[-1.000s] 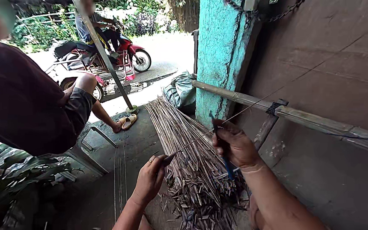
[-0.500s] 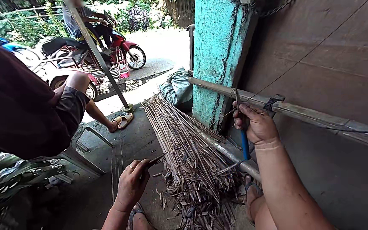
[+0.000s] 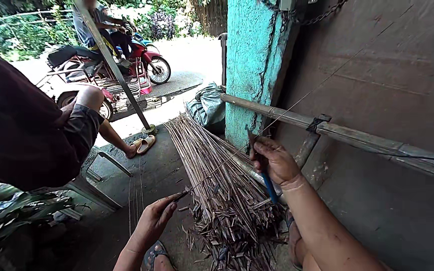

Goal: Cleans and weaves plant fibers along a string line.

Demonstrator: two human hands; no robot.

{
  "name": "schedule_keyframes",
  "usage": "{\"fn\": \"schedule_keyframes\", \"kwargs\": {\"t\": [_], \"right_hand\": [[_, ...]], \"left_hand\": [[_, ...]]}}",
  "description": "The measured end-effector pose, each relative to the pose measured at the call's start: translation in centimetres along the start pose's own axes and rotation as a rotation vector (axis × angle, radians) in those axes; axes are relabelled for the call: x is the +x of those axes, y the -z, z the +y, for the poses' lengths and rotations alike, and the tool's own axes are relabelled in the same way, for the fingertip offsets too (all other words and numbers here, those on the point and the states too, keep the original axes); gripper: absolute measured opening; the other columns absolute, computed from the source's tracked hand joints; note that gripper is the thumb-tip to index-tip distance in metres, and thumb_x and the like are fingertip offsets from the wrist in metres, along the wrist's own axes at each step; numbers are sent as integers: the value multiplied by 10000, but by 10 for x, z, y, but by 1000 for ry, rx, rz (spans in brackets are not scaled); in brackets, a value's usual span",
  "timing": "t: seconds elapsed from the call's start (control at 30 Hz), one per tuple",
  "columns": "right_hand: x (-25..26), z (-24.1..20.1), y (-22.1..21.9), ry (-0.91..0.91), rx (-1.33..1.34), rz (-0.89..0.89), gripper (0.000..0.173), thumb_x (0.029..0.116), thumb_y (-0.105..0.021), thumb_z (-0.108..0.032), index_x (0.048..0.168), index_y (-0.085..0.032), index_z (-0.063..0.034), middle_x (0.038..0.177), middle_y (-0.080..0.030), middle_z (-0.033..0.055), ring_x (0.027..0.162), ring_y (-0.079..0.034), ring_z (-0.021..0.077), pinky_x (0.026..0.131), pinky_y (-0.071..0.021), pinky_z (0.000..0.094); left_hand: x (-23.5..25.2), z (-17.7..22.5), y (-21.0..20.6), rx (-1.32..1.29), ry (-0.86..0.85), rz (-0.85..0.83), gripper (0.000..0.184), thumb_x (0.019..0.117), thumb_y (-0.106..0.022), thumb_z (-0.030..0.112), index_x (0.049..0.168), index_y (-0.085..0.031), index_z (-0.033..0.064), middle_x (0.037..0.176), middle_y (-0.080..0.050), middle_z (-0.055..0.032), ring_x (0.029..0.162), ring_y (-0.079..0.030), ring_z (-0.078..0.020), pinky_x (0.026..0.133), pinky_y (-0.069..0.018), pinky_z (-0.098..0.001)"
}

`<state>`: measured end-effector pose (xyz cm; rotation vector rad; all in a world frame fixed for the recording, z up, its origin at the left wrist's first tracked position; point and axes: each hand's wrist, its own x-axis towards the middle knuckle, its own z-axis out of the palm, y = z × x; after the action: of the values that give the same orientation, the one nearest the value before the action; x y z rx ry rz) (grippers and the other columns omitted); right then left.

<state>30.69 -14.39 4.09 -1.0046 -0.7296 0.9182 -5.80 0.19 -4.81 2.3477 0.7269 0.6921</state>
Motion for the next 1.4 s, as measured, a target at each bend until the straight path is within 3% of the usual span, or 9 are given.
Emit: {"fn": "schedule_keyframes", "kwargs": {"t": [0.07,0.13,0.33,0.57,0.67,0.8,1.0,1.17,1.4], "right_hand": [[-4,18,-14,-84,7,-100,292,1073,-474,-104,1306,-603,15,785,-694,86,525,-611,115,472,-531,247],[-5,29,-18,-124,18,-150,284,1064,-490,-96,1292,-617,17,778,-697,83,525,-620,113,466,-532,240],[3,2,17,2,-53,14,212,1068,-490,-93,1122,-657,25,749,-699,80,504,-610,100,464,-528,224],[0,-33,51,143,53,270,311,1116,-369,-134,1298,-594,-19,734,-649,63,479,-569,79,433,-506,202],[-10,-17,37,59,18,127,318,1092,-402,-114,1362,-551,-35,755,-663,55,507,-587,89,456,-514,218],[-17,9,26,-61,8,-46,284,1048,-517,-81,1297,-603,26,782,-696,89,527,-623,119,470,-535,242],[-17,-26,74,91,42,211,247,1088,-439,-88,1225,-622,5,754,-683,91,489,-591,96,450,-517,218],[-26,-50,96,240,113,238,312,1106,-363,-118,1284,-610,-50,724,-656,60,469,-571,79,445,-517,203],[-37,-75,123,459,150,291,314,1113,-361,-206,1279,-622,-155,735,-642,7,474,-551,54,434,-496,182]], "left_hand": [[2,0,2,-105,52,-81,444,1063,-448,460,1174,-736,141,765,-673,84,594,-582,11,575,-513,-176],[3,-1,6,-170,102,-176,388,1066,-460,416,1067,-734,141,774,-696,83,599,-618,-7,579,-540,-192],[2,-13,15,-381,176,-367,363,1052,-506,412,912,-712,148,622,-602,81,511,-561,-18,499,-494,-190],[4,-19,13,-320,162,-243,375,1036,-516,435,887,-724,161,635,-595,104,528,-542,10,511,-466,-161],[7,-12,7,-355,157,-296,369,1035,-520,425,868,-718,164,613,-583,112,507,-519,24,489,-443,-152],[12,-11,1,-343,139,-351,344,1023,-546,401,875,-732,152,615,-594,104,506,-522,22,486,-442,-159],[7,-30,-1,-213,141,-290,318,1004,-574,383,911,-749,134,678,-649,93,566,-582,15,552,-503,-176],[1,-46,-2,-43,170,-264,283,990,-572,310,1018,-771,112,883,-725,38,753,-672,-21,731,-574,-233],[-9,-74,13,198,286,-369,244,1001,-628,273,1063,-783,95,1025,-739,-81,930,-702,-202,880,-551,-465]]}}
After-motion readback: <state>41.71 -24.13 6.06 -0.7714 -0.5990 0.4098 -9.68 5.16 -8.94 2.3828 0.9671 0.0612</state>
